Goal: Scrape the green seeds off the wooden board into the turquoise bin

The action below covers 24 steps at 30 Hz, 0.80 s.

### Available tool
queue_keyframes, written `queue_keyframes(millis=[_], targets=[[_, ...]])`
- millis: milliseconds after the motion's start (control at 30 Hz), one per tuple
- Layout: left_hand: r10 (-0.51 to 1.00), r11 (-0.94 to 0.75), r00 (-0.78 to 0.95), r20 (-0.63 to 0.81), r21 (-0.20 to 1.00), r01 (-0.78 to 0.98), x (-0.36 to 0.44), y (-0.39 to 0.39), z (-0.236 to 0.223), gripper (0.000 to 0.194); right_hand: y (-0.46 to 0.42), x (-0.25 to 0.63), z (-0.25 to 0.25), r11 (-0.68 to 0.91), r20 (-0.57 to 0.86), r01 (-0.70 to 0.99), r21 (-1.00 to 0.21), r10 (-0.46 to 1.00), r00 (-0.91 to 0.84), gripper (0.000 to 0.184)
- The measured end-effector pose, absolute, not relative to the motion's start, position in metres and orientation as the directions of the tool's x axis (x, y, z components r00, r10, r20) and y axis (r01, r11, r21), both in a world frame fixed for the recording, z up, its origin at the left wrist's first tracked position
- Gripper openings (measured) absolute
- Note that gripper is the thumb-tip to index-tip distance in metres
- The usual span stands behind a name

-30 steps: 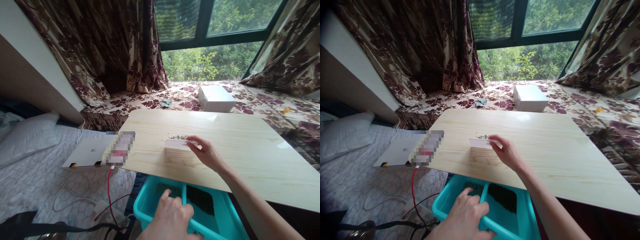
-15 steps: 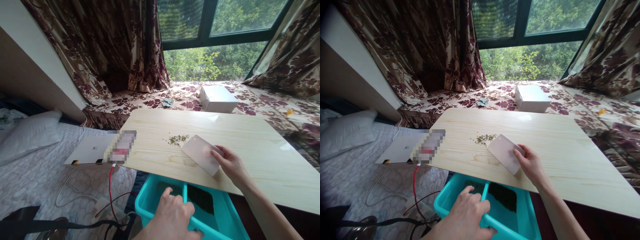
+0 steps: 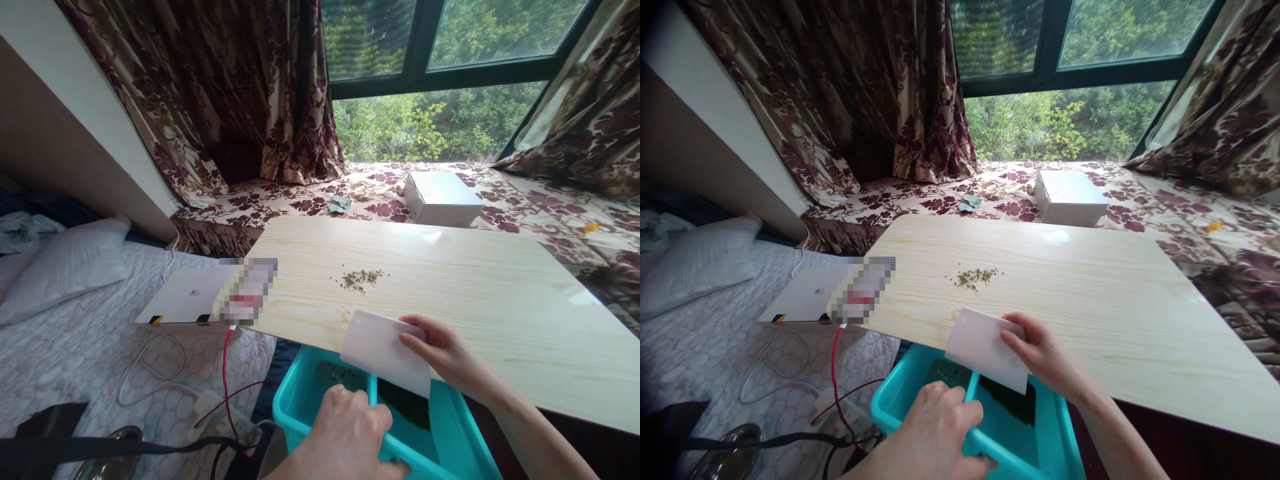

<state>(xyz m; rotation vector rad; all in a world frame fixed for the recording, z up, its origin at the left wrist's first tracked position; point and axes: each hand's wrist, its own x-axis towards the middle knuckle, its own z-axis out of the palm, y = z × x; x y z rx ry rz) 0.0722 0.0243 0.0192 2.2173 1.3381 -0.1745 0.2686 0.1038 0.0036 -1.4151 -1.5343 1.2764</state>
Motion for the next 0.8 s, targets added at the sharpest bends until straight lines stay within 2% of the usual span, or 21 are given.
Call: queue_keyframes(millis=[100, 200, 367, 500, 733, 800], targets=[[0.784, -0.362, 0.498, -0.371, 0.379, 0.852, 0.073, 0.024, 0.020, 0.031, 0.114, 0.274, 0.009, -0.055, -0.066, 0.240, -0.969, 0.997, -0.036, 0.044], [0.791, -0.358, 0.492, -0.363, 0.379, 0.854, 0.073, 0.025, 0.021, 0.031, 0.127, 0.278, 0.009, -0.085, -0.066, 0.184, -0.979, 0.992, 0.104, 0.044], [0.778, -0.349, 0.493, -0.389, 0.384, 0.855, 0.072, 0.027, 0.025, 0.035, 0.144, 0.273, 0.001, -0.137, -0.113, 0.192, -0.972, 0.985, 0.132, 0.041], [0.775, -0.351, 0.492, -0.397, 0.377, 0.857, 0.073, 0.028, 0.027, 0.035, 0.149, 0.256, -0.004, -0.143, -0.140, 0.182, -0.973, 0.990, 0.032, 0.038], [0.775, -0.335, 0.481, -0.409, 0.379, 0.862, 0.069, 0.026, 0.025, 0.036, 0.128, 0.231, 0.008, -0.024, -0.115, 0.282, -0.959, 0.944, -0.310, 0.034], [0.781, -0.331, 0.473, -0.409, 0.373, 0.867, 0.064, 0.025, 0.022, 0.036, 0.127, 0.241, 0.013, -0.010, -0.098, 0.271, -0.963, 0.945, -0.313, 0.038]])
